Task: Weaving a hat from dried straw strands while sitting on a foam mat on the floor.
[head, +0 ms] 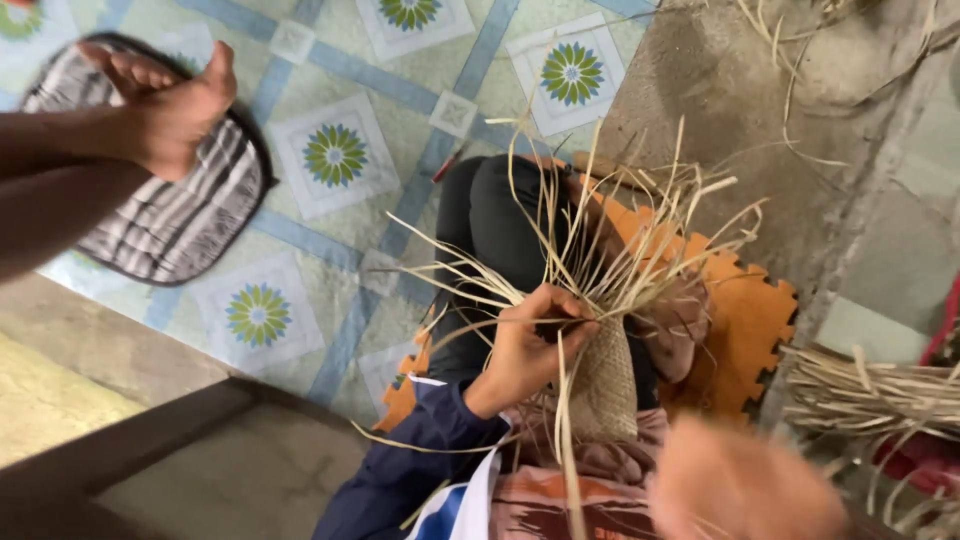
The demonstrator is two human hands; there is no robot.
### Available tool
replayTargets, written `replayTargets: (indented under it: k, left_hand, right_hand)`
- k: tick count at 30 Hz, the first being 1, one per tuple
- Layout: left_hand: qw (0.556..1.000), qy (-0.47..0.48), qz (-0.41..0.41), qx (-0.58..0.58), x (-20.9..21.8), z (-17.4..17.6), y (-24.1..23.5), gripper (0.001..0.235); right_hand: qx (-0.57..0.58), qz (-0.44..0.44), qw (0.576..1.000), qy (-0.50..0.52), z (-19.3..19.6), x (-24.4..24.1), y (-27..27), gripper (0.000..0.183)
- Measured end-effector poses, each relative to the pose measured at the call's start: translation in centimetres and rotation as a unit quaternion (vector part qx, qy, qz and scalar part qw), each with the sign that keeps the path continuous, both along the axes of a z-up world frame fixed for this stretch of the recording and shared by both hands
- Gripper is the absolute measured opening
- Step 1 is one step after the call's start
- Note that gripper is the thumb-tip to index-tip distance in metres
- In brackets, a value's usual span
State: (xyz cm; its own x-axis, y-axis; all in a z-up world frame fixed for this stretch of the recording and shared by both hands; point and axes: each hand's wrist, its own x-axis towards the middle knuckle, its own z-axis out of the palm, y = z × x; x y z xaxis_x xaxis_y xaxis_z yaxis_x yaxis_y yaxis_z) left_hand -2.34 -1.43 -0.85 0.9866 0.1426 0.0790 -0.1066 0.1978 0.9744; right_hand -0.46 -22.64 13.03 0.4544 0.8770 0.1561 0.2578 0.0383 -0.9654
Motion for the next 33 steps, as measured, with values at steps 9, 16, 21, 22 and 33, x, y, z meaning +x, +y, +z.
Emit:
replayTargets:
  k: [9,16,21,22,33]
  left_hand:
    - [0.994,-0.068,0.028,0.075,0.3,-0.7,-0.3,0.017]
    - [0.991,-0.077,0.033,0.106,0.4,-0.9,-0.4,0.02]
    - [0.992,-0.071,0.035,0.101,0.5,-0.6,-0.6,0.018]
    - [0.992,-0.064,0.042,0.102,0.7,-0.6,-0.7,0.016]
    - [0.994,-0.055,-0.008,0.094,1.2,0.6,0.5,0.012]
  right_hand:
    - [-0.196,-0.299,0.914,-0.193,-9.5,2.6,2.7,0.027]
    - [-0.176,-0.32,0.916,-0.168,-11.1,3.5,2.6,0.014]
    - [-0.145,-0.31,0.929,-0.143,-11.5,3.0,2.4,0.013]
    - [-0.12,-0.31,0.933,-0.139,-11.6,3.0,2.3,0.011]
    - [-0.08,-0.356,0.913,-0.182,-11.0,2.7,4.1,0.023]
